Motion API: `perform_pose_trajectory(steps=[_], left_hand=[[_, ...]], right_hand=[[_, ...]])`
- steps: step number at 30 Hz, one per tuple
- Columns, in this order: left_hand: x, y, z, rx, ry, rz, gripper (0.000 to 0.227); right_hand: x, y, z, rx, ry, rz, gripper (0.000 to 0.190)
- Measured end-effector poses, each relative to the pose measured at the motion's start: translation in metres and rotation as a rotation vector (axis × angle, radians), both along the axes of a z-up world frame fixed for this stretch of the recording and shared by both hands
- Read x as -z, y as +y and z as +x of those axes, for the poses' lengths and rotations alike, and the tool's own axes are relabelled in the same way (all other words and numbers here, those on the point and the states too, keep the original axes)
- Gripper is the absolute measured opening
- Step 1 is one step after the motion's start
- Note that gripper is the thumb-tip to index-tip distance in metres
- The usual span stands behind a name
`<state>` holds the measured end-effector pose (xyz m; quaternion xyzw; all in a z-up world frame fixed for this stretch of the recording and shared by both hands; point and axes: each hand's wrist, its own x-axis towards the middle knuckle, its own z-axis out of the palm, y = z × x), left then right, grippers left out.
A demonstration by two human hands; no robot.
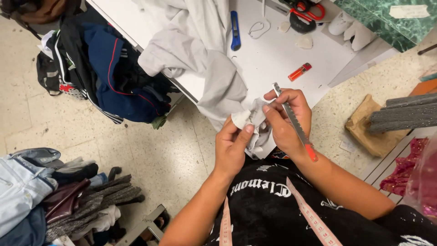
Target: Repairing a garment cuff by removing loose threads with a small blade
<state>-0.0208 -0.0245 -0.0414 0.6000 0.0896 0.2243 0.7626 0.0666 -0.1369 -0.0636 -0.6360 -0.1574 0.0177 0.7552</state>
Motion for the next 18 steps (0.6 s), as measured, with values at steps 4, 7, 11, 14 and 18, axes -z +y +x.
perform_pose_trajectory(steps=[4, 7, 11, 14, 18], left_hand=[[0.045, -0.013, -0.003, 0.073, 0.021, -0.575, 0.015], [0.061, -0.012, 0.001, 0.241, -0.091, -0.853, 0.022], [0.132, -0.027, 0.001, 0.377, -0.165, -0.998, 0.050], [0.111, -0.032, 0.011, 0.318, -0.122, -0.975, 0.046], [0.095, -0.043, 0.040, 0.042, -0.037, -0.800, 0.031]], right_hand=[[0.010, -0.010, -0.001, -0.058, 0.025, -0.013, 0.019], [0.015, -0.014, -0.002, -0.172, 0.061, -0.004, 0.025], [0.033, -0.017, 0.003, -0.323, 0.171, 0.068, 0.039], [0.020, -0.018, 0.019, -0.373, 0.131, 0.048, 0.039], [-0.004, -0.026, 0.049, -0.314, -0.024, -0.211, 0.021]])
